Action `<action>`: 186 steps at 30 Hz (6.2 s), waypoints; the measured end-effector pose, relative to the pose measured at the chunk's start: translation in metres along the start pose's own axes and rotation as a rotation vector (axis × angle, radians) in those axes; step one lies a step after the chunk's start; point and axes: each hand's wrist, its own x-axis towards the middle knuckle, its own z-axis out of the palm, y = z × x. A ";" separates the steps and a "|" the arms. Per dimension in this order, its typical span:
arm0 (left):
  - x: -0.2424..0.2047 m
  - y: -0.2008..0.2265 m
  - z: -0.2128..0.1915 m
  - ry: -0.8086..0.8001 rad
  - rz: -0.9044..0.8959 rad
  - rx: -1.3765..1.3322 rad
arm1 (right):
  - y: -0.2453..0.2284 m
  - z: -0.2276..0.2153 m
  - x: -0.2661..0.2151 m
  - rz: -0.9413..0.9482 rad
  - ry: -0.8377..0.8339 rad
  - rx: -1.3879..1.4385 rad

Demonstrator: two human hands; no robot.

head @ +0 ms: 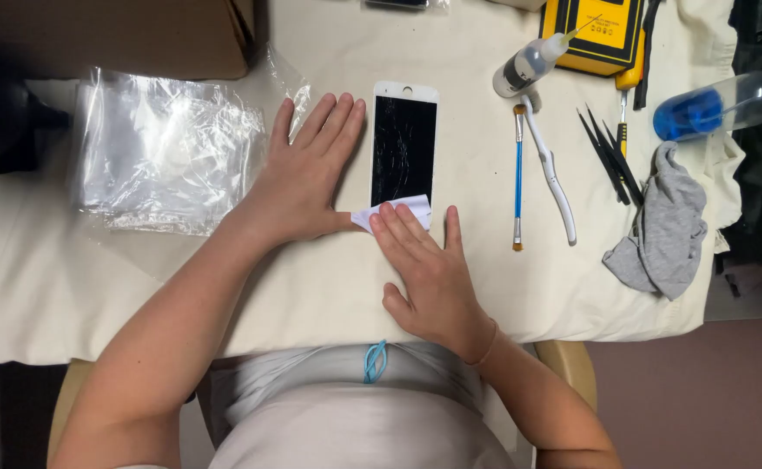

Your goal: The person places a smartphone into a plastic bag, then removes a black smartphone from a bag and opens it. They use tweezers to lift a ribbon cable and a brush to clean the internal components of the phone.

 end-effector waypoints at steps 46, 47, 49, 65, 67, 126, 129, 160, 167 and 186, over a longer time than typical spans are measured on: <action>-0.005 -0.001 -0.009 0.380 0.412 -0.504 | 0.018 -0.050 0.067 0.666 0.182 -0.016; 0.000 -0.005 0.001 0.519 0.475 -0.340 | 0.015 -0.052 0.068 0.663 0.167 0.017; 0.004 -0.009 0.018 0.655 0.529 -0.173 | 0.021 -0.047 0.068 0.657 0.148 0.049; 0.001 0.008 0.021 0.606 0.267 -0.169 | 0.138 -0.037 0.086 0.408 0.946 1.276; 0.001 0.009 0.015 0.630 0.258 -0.088 | 0.133 -0.043 0.093 0.385 0.968 1.329; 0.048 0.018 -0.087 -0.022 -0.294 -0.429 | 0.158 -0.030 0.066 0.353 0.969 1.470; 0.046 0.023 -0.093 -0.009 -0.275 -0.555 | 0.160 -0.030 0.065 0.322 0.984 1.474; 0.045 0.021 -0.089 0.022 -0.147 -0.616 | 0.145 -0.044 0.065 0.265 1.090 1.479; 0.048 0.024 -0.089 -0.025 -0.134 -0.633 | 0.139 -0.045 0.068 0.258 1.062 1.481; 0.044 0.027 -0.094 0.134 -0.108 -0.731 | 0.133 -0.051 0.066 0.203 0.893 1.394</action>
